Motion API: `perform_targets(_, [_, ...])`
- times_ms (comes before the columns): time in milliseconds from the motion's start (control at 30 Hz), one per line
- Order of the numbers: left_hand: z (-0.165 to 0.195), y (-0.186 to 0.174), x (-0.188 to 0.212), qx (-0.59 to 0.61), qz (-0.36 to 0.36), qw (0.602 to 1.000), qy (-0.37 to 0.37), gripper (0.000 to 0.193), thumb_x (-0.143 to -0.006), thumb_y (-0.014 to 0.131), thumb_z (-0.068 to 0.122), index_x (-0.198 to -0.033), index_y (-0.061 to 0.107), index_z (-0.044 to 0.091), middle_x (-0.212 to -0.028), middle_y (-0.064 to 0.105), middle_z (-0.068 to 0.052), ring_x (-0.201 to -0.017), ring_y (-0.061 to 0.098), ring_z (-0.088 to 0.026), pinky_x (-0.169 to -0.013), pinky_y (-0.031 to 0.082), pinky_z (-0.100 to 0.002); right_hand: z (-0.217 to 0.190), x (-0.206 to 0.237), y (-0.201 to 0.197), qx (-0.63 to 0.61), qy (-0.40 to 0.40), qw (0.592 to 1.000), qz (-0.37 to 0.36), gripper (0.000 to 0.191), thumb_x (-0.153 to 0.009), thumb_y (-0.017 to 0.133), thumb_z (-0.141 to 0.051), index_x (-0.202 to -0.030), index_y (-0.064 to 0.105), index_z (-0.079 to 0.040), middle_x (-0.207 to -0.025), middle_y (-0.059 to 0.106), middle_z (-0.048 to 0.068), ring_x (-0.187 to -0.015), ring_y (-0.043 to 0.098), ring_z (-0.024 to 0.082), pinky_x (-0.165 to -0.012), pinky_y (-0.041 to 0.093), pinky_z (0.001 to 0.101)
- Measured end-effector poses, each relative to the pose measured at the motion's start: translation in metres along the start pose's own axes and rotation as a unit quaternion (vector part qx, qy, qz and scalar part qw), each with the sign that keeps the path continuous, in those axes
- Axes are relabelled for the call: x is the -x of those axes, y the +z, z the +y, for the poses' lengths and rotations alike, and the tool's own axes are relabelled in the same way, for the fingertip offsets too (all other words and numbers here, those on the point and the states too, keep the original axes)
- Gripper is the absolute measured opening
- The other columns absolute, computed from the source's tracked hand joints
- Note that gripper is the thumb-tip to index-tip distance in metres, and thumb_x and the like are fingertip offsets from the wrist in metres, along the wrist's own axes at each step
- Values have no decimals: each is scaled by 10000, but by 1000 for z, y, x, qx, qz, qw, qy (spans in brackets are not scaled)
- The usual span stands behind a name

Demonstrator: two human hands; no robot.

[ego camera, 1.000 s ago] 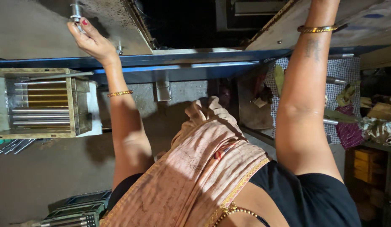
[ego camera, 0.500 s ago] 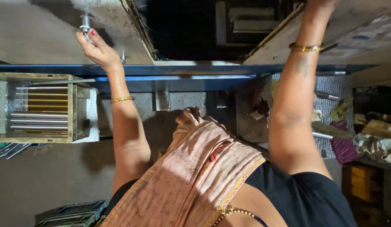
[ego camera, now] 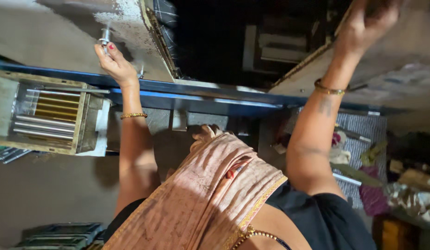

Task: The person opens a machine door, removes a metal rod, wipes it with a cloth, and places it in a tray. The person repeats this process with another rod, wiping and storing each one.

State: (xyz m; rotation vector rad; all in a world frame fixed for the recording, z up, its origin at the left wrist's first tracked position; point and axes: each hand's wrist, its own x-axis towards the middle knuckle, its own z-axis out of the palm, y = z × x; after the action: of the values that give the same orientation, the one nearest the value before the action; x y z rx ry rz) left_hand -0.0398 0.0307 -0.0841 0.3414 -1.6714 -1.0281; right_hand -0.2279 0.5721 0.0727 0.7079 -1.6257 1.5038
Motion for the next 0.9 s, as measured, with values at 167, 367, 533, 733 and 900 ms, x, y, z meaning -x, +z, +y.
perform_targets(167, [-6, 3, 4, -4, 13, 1000, -8, 355, -1136, 513, 311, -1010, 486, -20, -782, 488, -76, -717, 454, -171, -637, 395, -389, 1, -1, -2, -39, -35, 998, -18, 123, -1115, 650, 83, -1215, 597, 33, -952, 551, 39, -777, 444, 133, -718, 407, 319])
perform_targets(367, [-12, 4, 4, -7, 13, 1000, 0, 352, -1154, 513, 301, -999, 460, -10, -778, 404, -65, -722, 391, -163, -651, 337, -371, 11, -2, -5, -24, -83, 994, -62, 113, -1144, 593, 50, -1256, 601, 60, -974, 604, 123, -781, 476, 197, -720, 436, 373])
perform_targets(533, [-18, 8, 6, 17, 24, 1000, 1, 343, -1150, 518, 308, -1021, 469, -6, -785, 440, -22, -697, 419, -118, -608, 342, -328, -1, -11, -2, 15, -154, 986, -62, 133, -1088, 560, -11, -1161, 637, 70, -844, 573, 42, -725, 448, 116, -714, 415, 348])
perform_targets(733, [-28, 8, 9, 56, 9, 998, -22, 337, -1151, 517, 312, -1002, 442, 20, -745, 385, 11, -653, 384, -78, -577, 280, -296, -10, -10, 5, 3, -131, 989, -72, 150, -1139, 544, -53, -1210, 614, 59, -1062, 689, 180, -930, 641, 232, -811, 516, 352])
perform_targets(900, [-31, 7, 8, 65, 5, 997, -28, 327, -1157, 513, 307, -992, 429, 37, -764, 367, 21, -666, 368, -72, -581, 275, -290, -12, -8, 5, 6, -86, 995, -49, 162, -1155, 549, -53, -1262, 615, 49, -1095, 743, 195, -988, 690, 260, -862, 543, 358])
